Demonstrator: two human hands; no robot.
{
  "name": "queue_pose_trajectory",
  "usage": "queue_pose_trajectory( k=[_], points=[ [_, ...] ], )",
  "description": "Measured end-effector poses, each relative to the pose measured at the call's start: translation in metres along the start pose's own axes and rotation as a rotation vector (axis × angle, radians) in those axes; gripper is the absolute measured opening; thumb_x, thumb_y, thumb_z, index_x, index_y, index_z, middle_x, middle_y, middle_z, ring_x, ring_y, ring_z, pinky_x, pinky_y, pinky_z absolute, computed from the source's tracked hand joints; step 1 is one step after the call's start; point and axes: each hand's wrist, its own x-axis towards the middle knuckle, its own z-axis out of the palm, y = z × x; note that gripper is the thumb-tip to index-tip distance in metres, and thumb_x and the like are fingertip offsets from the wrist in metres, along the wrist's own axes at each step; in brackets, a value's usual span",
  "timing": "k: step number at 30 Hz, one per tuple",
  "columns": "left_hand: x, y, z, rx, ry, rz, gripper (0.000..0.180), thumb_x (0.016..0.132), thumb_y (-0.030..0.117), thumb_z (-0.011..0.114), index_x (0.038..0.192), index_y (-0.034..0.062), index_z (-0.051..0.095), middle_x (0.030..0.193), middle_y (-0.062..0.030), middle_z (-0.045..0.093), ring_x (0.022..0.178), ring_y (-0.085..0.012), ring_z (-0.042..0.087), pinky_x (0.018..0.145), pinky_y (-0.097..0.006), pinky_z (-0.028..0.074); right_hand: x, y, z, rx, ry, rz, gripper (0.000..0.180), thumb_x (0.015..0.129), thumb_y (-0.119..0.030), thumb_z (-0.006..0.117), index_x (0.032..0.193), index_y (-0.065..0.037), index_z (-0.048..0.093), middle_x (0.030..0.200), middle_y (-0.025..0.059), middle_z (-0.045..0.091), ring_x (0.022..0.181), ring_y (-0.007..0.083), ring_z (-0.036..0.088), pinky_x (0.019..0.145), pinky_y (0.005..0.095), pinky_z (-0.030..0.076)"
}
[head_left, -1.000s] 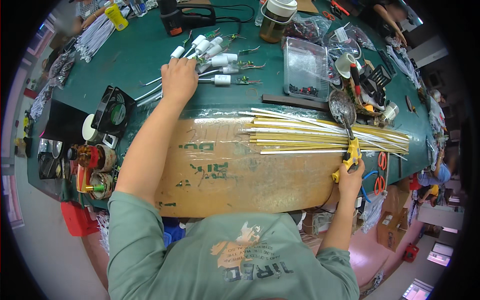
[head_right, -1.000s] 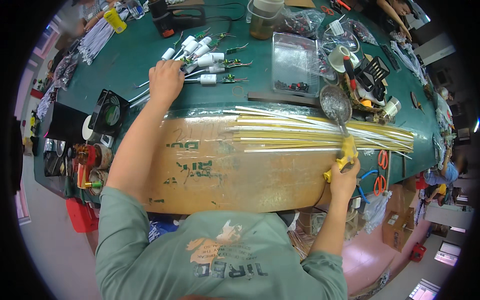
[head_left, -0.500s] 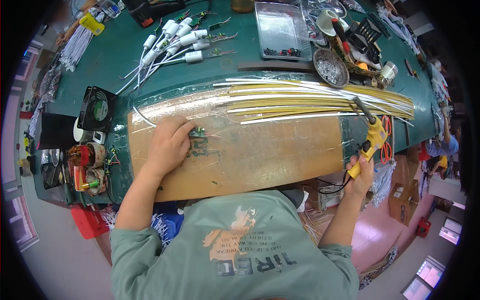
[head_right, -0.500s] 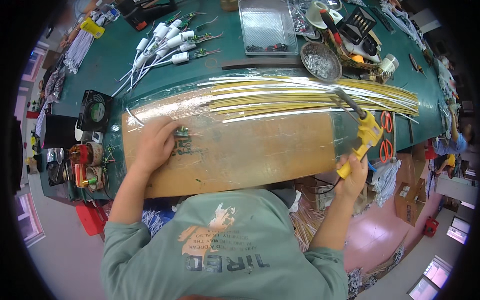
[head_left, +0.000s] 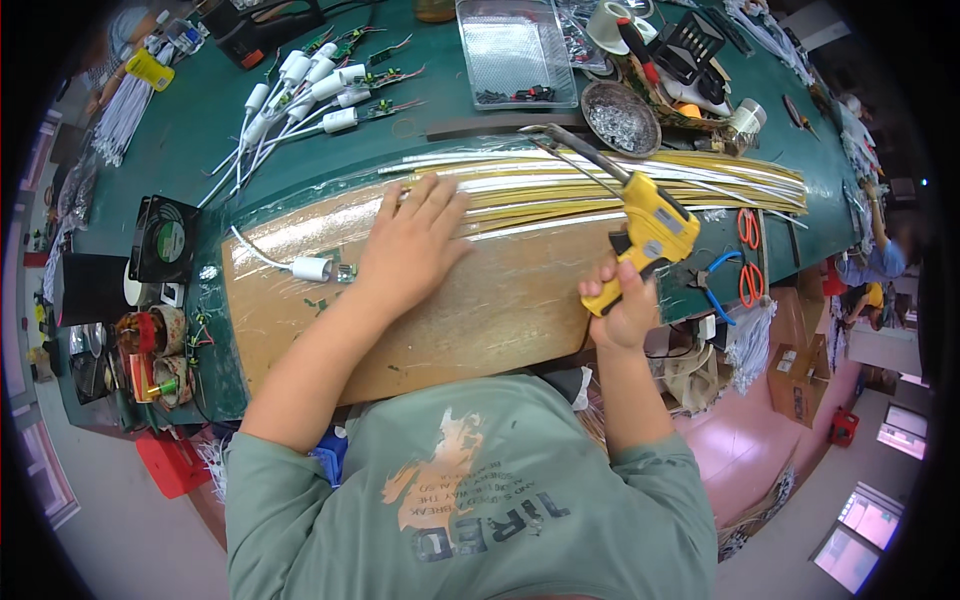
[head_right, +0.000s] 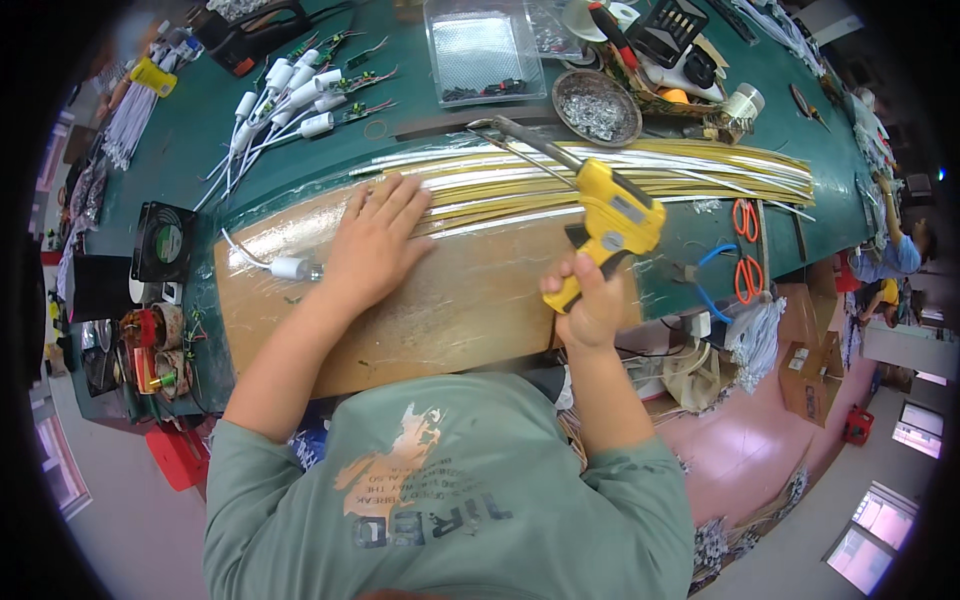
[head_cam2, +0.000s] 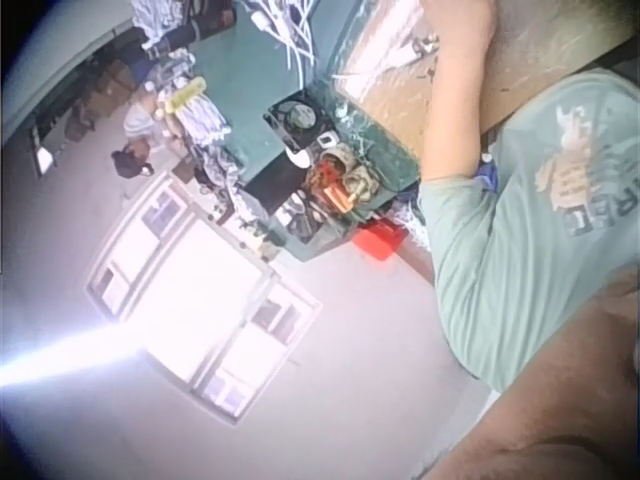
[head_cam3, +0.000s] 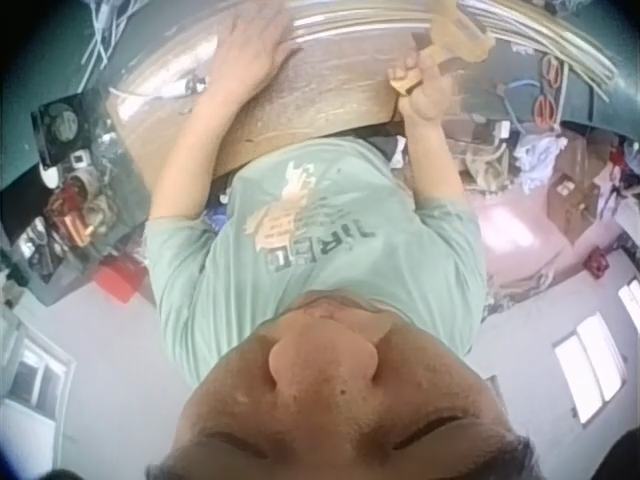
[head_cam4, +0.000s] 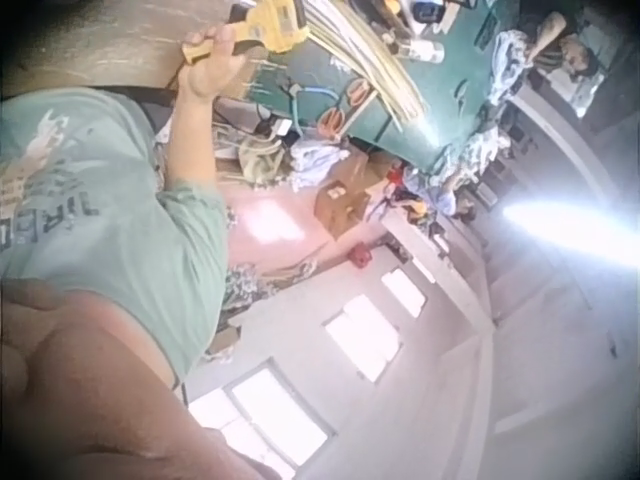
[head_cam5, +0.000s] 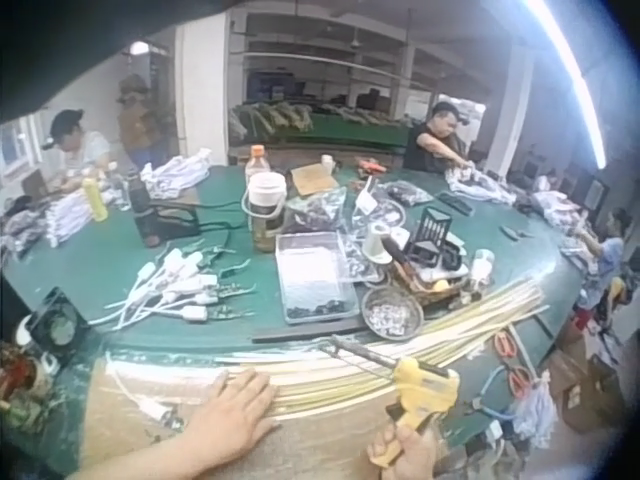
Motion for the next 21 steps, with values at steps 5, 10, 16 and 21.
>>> queue_pose_trajectory(
  k=[5,10,16,21],
  points=[
    [-0.014,0.013,-0.006,-0.073,-0.131,0.001,0.065,0.084,0.040,0.065,0.136,0.0045,0.047,0.146,-0.0137,0.042,0.136,-0.0313,0.037,0.114,-0.048,0.025,0.002,0.016,-0.006,0.067,0.019,-0.018,0.030,0.090,-0.017,0.066,0.111,-0.006,0.047,0.080,0.0074,0.055,0.070,0.0201,0.055,0.073,0.0406,0.048],
    [-0.038,0.023,-0.015,-0.124,-0.197,-0.004,0.069,0.085,0.043,0.065,0.139,0.0050,0.044,0.148,-0.0131,0.040,0.137,-0.0309,0.035,0.115,-0.052,0.022,0.002,0.016,-0.001,-0.071,-0.023,-0.036,0.049,0.092,-0.025,0.063,0.131,-0.005,0.041,0.079,0.0044,0.052,0.069,0.0172,0.053,0.074,0.0387,0.046],
    [-0.016,0.015,0.001,0.011,-0.165,-0.204,0.081,0.084,0.054,0.060,0.144,0.0041,0.037,0.147,-0.0156,0.040,0.138,-0.0314,0.033,0.115,-0.055,0.015,0.001,0.019,-0.001,-0.170,-0.016,-0.049,0.050,0.091,-0.026,0.065,0.130,-0.004,0.043,0.078,0.0044,0.052,0.067,0.0173,0.052,0.073,0.0385,0.046],
    [-0.046,0.033,-0.014,-0.084,-0.251,-0.137,0.084,0.082,0.056,0.061,0.144,0.0037,0.037,0.150,-0.0155,0.036,0.139,-0.0329,0.031,0.114,-0.059,0.014,-0.002,0.020,-0.006,-0.141,0.001,-0.052,0.052,0.090,-0.024,0.065,0.132,-0.004,0.042,0.079,0.0047,0.052,0.068,0.0177,0.052,0.072,0.0383,0.046]
  ],
)
